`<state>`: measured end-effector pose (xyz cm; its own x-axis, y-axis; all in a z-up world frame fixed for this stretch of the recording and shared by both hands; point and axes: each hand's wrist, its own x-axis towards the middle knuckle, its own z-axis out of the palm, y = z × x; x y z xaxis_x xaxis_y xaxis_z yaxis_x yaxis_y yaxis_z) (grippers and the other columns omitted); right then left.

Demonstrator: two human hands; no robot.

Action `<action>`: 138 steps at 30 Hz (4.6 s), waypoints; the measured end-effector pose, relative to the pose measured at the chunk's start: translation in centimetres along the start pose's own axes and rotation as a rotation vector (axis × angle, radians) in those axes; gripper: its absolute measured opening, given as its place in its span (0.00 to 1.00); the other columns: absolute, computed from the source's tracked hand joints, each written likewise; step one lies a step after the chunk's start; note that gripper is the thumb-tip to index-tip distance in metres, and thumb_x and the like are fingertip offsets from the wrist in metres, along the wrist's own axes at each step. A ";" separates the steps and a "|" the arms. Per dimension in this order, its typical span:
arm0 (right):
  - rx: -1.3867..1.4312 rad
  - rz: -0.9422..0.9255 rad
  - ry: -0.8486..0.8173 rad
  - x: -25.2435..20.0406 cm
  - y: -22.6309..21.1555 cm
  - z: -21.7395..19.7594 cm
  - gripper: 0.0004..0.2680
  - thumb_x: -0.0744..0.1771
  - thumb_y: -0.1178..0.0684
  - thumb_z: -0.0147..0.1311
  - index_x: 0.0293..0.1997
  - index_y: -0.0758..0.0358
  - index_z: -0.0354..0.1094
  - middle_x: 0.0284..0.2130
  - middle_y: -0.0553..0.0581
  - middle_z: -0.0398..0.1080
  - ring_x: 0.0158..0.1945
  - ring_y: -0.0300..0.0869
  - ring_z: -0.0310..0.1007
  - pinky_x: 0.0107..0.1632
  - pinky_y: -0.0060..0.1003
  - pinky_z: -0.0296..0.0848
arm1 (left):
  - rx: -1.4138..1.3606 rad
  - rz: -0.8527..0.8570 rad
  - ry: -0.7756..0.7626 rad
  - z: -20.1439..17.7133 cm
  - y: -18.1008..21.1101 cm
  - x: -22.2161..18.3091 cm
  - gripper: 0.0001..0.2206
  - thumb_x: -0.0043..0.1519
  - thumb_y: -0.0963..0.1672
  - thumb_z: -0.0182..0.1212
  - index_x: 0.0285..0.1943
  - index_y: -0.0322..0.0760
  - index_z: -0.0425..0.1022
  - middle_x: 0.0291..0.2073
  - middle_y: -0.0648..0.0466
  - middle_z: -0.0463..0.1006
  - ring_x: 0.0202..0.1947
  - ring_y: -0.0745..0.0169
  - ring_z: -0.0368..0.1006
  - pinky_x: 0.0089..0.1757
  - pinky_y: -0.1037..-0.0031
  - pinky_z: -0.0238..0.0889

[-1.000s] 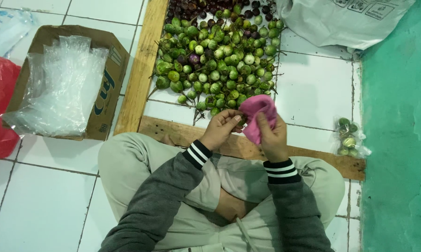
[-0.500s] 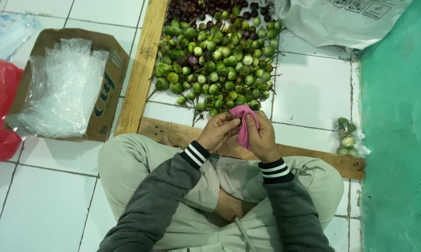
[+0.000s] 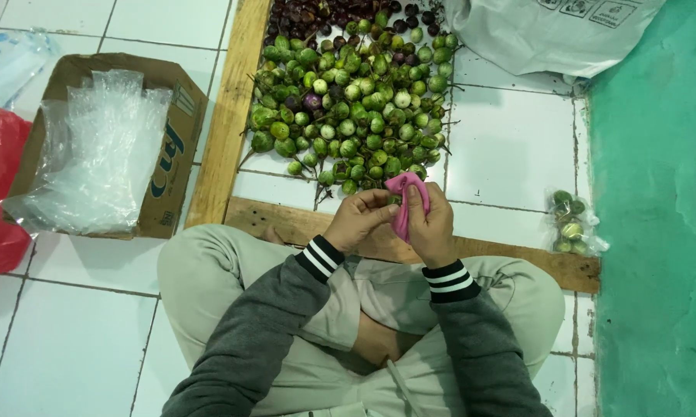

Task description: Cleaning small green fruits by wiping them individually with a cloth

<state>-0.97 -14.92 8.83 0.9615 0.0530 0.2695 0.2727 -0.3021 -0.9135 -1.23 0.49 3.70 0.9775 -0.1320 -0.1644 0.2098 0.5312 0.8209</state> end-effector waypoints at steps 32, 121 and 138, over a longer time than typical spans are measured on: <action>0.216 0.129 -0.056 0.0 -3.9 0.5 0.11 0.73 0.50 0.49 0.33 0.61 0.71 0.20 0.51 0.64 0.29 0.39 0.63 0.38 0.35 0.66 | -0.157 -0.148 -0.015 0.0 1.2 0.1 0.10 0.64 0.39 0.66 0.51 0.28 0.76 0.35 0.48 0.82 0.36 0.60 0.82 0.39 0.73 0.78; -0.012 0.303 -0.056 1.0 2.3 -0.3 0.14 0.72 0.43 0.51 0.31 0.58 0.68 0.18 0.54 0.66 0.27 0.41 0.66 0.33 0.36 0.65 | 1.634 -0.517 -0.024 -5.4 7.6 0.3 0.20 0.62 0.46 0.57 0.47 0.16 0.78 0.31 0.35 0.81 0.33 0.43 0.81 0.33 0.59 0.76; 0.302 0.413 0.178 8.9 5.2 0.2 0.14 0.74 0.43 0.41 0.30 0.52 0.61 0.21 0.46 0.60 0.27 0.35 0.60 0.34 0.29 0.61 | 1.609 0.172 0.010 -3.7 7.2 10.3 0.12 0.66 0.42 0.54 0.48 0.23 0.76 0.35 0.39 0.77 0.37 0.41 0.80 0.32 0.59 0.75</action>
<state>8.99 -15.82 6.35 0.9774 -0.1820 -0.1072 -0.1044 0.0252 -0.9942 10.38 6.04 5.90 0.9873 -0.1581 -0.0132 -0.1281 -0.8436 0.5215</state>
